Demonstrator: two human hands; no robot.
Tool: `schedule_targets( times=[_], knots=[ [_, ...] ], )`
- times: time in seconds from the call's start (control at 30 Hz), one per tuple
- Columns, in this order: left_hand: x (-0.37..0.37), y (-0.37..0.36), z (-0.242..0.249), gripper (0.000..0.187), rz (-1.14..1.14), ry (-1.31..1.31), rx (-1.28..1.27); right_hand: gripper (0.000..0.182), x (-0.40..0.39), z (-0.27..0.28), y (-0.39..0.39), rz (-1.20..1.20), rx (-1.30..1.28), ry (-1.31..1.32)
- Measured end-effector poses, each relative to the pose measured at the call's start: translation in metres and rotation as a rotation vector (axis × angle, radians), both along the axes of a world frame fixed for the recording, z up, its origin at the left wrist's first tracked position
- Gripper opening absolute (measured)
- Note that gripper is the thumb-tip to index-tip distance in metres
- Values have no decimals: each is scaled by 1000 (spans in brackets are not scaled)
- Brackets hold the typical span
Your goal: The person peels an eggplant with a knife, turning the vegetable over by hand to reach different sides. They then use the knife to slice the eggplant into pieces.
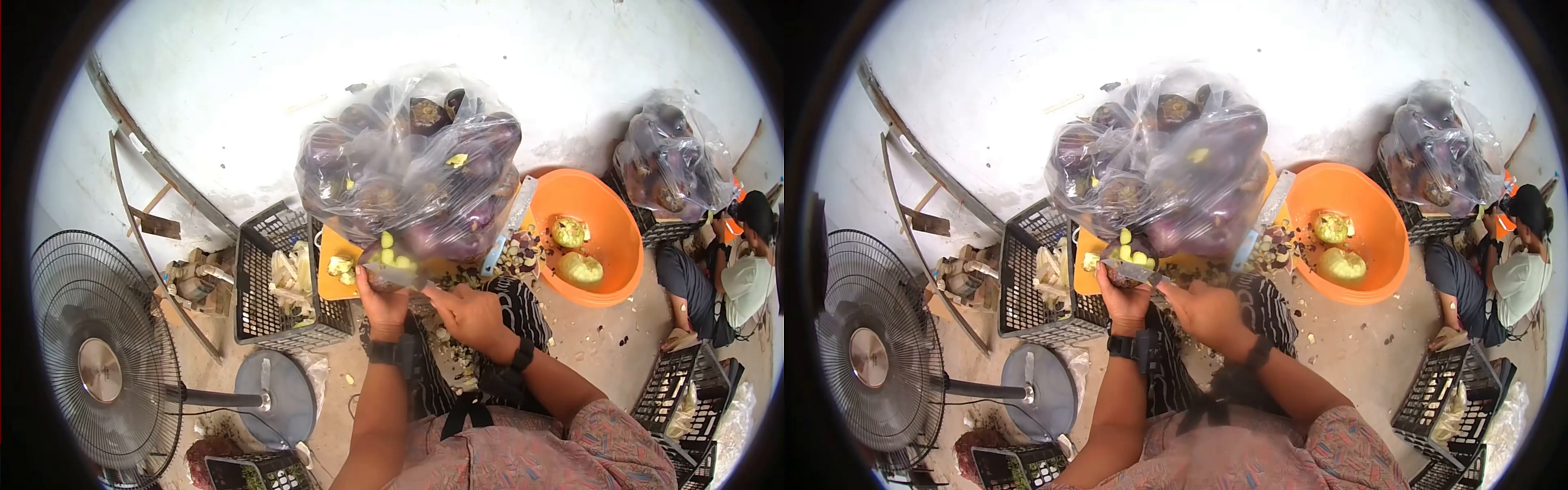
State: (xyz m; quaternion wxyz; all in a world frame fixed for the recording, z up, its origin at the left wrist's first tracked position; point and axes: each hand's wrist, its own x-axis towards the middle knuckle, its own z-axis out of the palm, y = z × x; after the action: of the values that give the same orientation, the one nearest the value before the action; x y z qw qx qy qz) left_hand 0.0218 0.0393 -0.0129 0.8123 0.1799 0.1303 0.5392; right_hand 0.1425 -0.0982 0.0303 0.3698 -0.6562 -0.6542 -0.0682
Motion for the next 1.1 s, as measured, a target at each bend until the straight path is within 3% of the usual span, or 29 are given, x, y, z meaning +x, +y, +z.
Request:
schedule_targets(
  times=[0.93, 1.1],
  knots=[
    [-2, 4, -5, 55, -6, 10, -44, 27, 1, 9, 14, 2, 19, 0],
    [0, 2, -2, 55, 14, 8, -62, 34, 6, 9, 10, -15, 8, -14]
  ],
)
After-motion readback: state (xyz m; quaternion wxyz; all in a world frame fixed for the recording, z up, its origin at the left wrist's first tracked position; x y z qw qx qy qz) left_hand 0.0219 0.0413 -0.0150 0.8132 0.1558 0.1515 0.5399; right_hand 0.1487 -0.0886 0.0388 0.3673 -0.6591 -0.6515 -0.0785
